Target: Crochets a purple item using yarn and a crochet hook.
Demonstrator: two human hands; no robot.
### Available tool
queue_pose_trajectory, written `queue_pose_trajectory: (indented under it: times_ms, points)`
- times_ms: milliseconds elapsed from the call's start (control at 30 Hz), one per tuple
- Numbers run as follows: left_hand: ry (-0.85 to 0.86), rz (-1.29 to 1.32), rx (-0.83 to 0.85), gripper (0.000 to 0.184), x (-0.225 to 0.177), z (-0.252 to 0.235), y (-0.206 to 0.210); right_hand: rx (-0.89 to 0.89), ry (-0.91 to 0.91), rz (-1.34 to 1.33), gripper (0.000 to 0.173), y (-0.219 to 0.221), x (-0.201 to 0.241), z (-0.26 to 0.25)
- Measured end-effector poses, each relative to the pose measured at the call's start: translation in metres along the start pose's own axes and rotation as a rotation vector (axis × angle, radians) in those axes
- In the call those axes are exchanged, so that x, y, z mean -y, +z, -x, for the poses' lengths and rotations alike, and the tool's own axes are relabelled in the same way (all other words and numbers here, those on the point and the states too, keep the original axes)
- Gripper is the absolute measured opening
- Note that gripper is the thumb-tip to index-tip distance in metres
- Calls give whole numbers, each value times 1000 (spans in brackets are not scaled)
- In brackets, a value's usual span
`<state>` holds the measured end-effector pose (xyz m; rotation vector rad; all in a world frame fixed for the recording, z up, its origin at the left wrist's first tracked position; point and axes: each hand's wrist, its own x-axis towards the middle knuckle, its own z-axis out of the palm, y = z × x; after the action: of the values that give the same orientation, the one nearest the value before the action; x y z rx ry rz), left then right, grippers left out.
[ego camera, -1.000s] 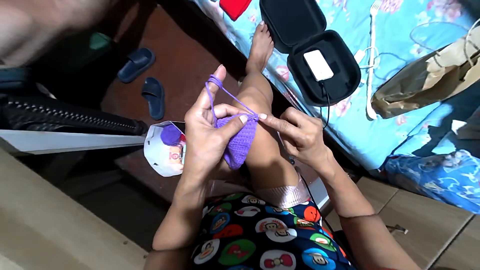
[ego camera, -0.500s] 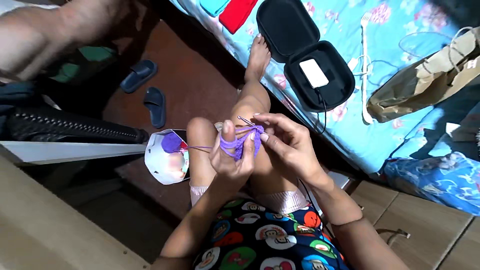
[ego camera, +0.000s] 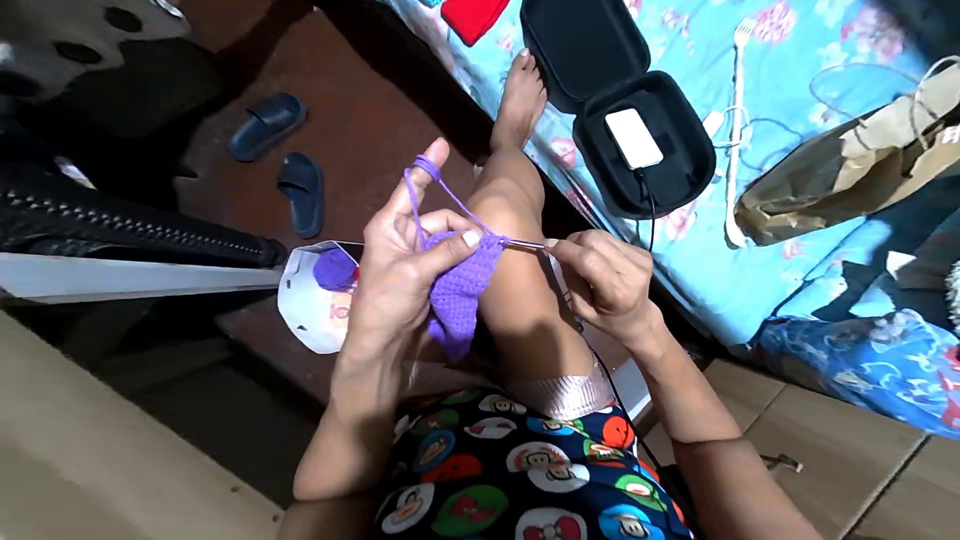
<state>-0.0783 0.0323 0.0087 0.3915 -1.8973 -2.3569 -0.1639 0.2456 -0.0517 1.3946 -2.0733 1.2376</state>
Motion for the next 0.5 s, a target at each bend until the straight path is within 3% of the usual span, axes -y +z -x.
queue_pose_trajectory:
  times_ms: [233, 500]
  points:
    - [19, -36, 42, 76, -3, -4, -1, 35, 3, -98, 16, -2, -2, 2]
    - [22, -46, 36, 81, -3, 4, 0, 42, 158, -255, 17, 1, 1, -2]
